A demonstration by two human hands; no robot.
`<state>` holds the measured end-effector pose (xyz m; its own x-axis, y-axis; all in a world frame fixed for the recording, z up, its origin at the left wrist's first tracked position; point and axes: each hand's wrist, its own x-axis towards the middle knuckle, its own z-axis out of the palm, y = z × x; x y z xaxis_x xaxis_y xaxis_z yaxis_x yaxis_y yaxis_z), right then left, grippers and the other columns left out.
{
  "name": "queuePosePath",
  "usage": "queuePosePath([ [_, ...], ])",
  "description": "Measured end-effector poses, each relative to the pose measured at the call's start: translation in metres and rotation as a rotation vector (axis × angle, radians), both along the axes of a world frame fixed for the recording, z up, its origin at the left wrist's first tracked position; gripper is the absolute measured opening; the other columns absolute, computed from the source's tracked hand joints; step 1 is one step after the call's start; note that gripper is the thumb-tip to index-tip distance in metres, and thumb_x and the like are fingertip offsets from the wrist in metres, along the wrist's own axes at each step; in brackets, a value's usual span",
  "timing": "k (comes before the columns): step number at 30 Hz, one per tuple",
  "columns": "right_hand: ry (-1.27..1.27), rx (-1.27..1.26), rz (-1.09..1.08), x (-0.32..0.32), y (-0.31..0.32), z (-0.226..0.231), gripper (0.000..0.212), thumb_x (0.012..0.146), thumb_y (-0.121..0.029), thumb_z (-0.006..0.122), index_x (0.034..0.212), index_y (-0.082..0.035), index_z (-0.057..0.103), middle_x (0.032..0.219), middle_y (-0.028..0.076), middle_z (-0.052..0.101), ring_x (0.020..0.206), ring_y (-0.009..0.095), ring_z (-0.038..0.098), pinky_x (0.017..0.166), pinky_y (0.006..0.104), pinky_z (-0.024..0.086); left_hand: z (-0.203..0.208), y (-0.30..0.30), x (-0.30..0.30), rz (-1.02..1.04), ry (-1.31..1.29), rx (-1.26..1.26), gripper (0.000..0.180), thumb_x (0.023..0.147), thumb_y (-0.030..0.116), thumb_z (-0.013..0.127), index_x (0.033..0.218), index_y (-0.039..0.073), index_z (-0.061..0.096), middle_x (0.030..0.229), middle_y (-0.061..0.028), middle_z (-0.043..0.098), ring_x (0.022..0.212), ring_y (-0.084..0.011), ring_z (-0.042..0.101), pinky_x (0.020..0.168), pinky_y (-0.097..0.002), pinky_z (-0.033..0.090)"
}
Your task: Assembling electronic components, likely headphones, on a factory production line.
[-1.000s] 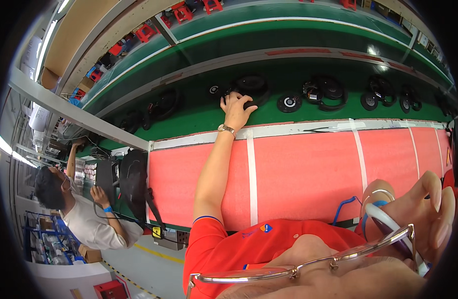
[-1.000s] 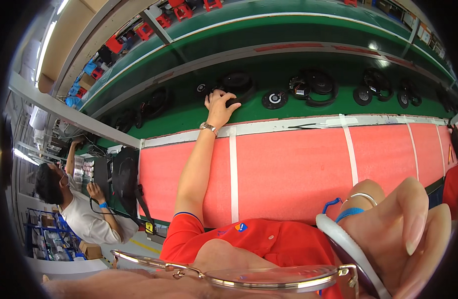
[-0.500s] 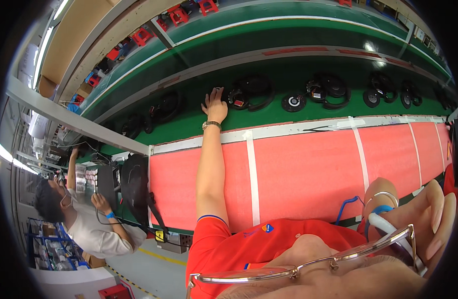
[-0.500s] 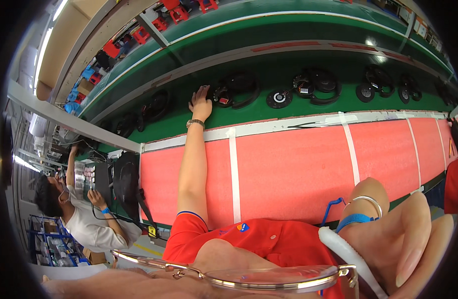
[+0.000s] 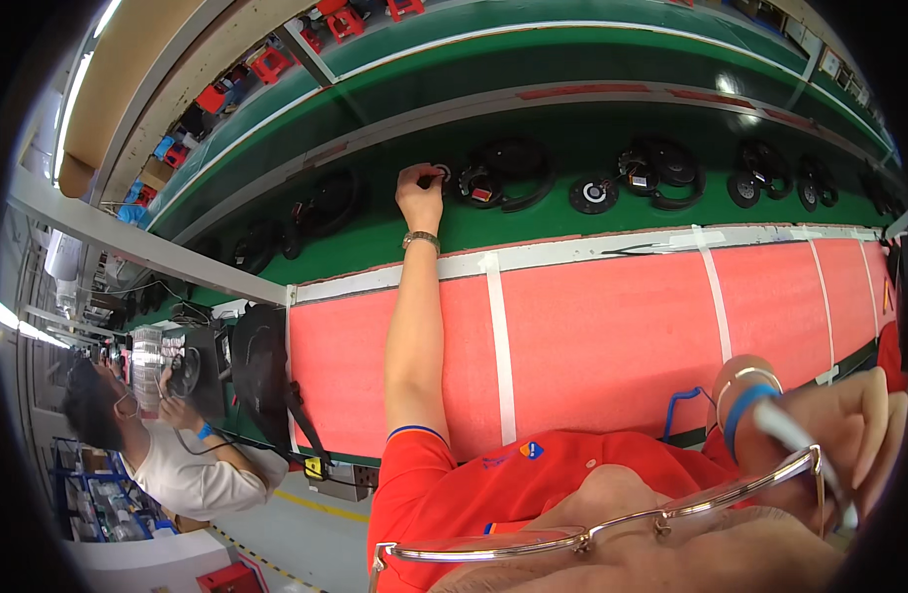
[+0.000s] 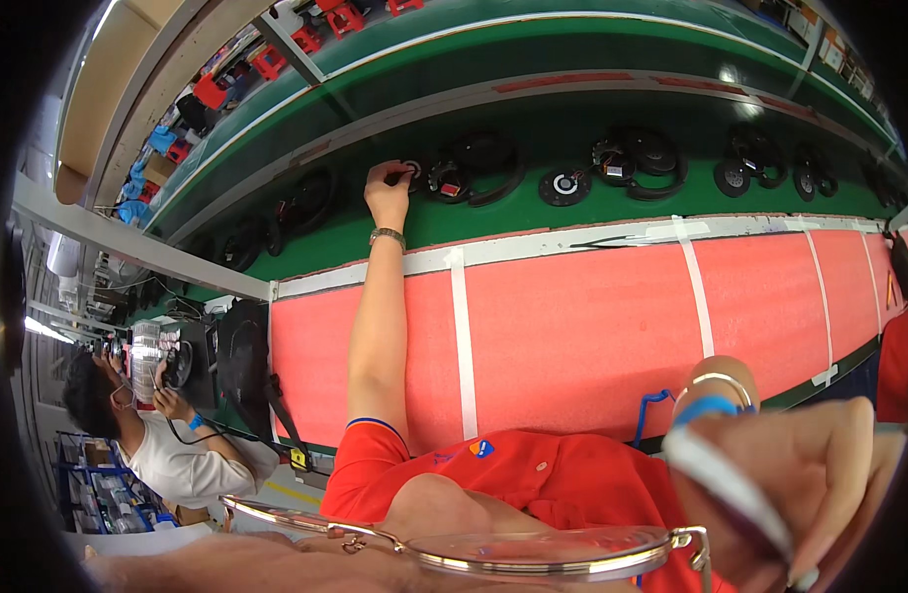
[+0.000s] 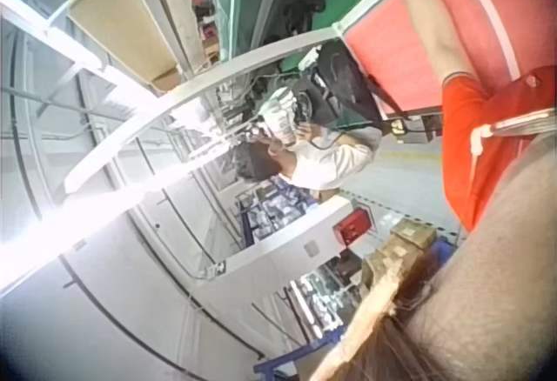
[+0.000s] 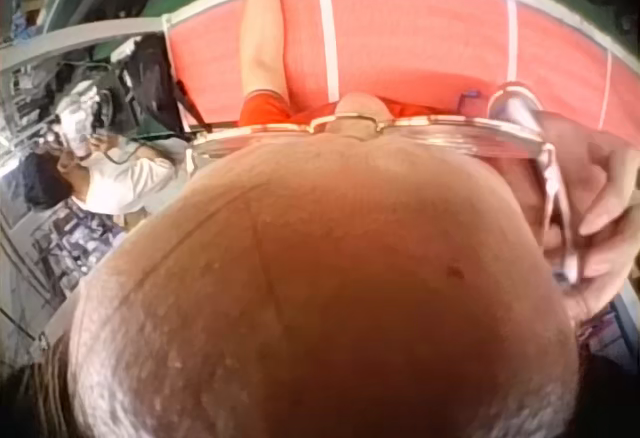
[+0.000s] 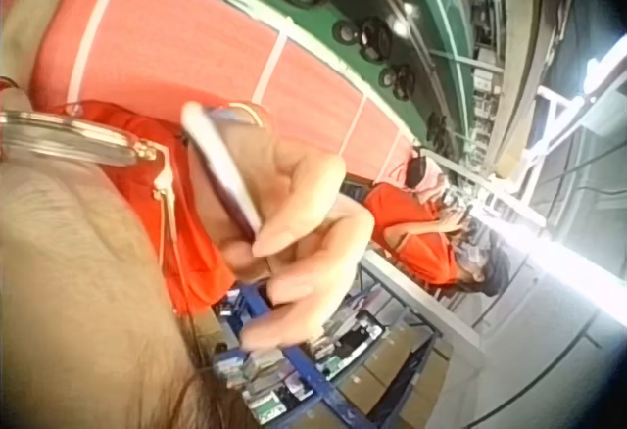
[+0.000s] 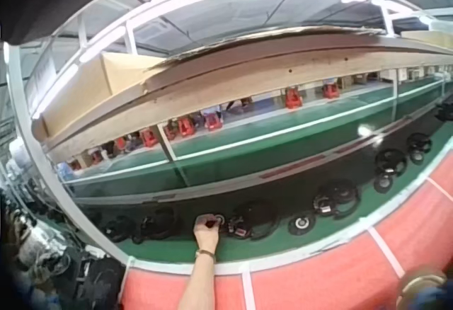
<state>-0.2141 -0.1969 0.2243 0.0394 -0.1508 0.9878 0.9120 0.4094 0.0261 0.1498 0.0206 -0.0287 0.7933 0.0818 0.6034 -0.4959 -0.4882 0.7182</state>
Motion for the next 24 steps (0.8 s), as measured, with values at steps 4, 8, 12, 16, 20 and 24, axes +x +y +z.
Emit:
queuePosePath([
  [4,0.451,-0.010,-0.116,0.045,-0.046,-0.084,0.015,0.078,0.005,0.054,0.078,-0.010,0.050,0.083,0.005,0.048,0.070,0.014,0.047,0.059,0.0251,0.039,0.017,-0.012,-0.017,0.062,-0.091,0.023,0.026,0.068,-0.007,0.069,0.091,0.005,0.063,0.097,-0.0113,0.059,0.094,-0.0327,0.060,0.082,-0.0376,0.051],
  [8,0.932,-0.681,-0.740,0.163,-0.013,-0.118,0.035,0.077,0.004,0.047,0.109,0.000,0.062,0.103,0.010,0.062,0.092,0.024,0.061,0.078,0.0311,0.048,0.024,-0.027,-0.023,0.074,-0.281,0.087,0.040,0.068,-0.006,0.070,0.105,0.006,0.060,0.108,-0.0138,0.055,0.091,-0.0345,0.060,0.081,-0.0399,0.051],
  [12,1.007,-1.061,-1.109,0.226,-0.033,-0.205,0.035,0.079,-0.004,0.059,0.115,-0.004,0.062,0.119,0.013,0.058,0.101,0.038,0.060,0.086,0.0433,0.051,0.018,-0.020,-0.024,0.010,-0.238,0.118,0.035,0.071,-0.003,0.070,0.105,0.004,0.064,0.104,-0.0160,0.063,0.093,-0.0331,0.063,0.083,-0.0387,0.051],
  [16,0.940,-1.256,-1.114,0.237,-0.039,-0.224,0.026,0.083,-0.012,0.064,0.108,-0.002,0.063,0.112,0.014,0.058,0.092,0.038,0.063,0.080,0.0439,0.052,0.023,-0.016,-0.033,0.006,-0.048,0.067,0.030,0.073,-0.001,0.070,0.102,0.004,0.066,0.095,-0.0168,0.068,0.088,-0.0349,0.066,0.079,-0.0411,0.052],
  [20,0.684,-1.279,-1.125,0.220,-0.044,-0.212,0.020,0.085,-0.007,0.062,0.104,0.000,0.060,0.107,0.013,0.056,0.085,0.036,0.063,0.073,0.0443,0.052,0.049,-0.009,-0.044,-0.102,-0.054,0.210,0.028,0.072,0.001,0.071,0.100,0.005,0.068,0.092,-0.0159,0.069,0.085,-0.0300,0.068,0.076,-0.0354,0.053],
  [24,0.583,-1.317,-1.157,0.155,-0.059,-0.189,0.034,0.074,0.003,0.060,0.107,-0.002,0.057,0.105,0.011,0.056,0.081,0.032,0.064,0.064,0.0405,0.053,0.110,-0.019,-0.087,-0.198,-0.076,0.585,0.024,0.073,0.003,0.069,0.097,0.008,0.069,0.084,-0.0141,0.066,0.079,-0.0312,0.065,0.072,-0.0380,0.052],
])
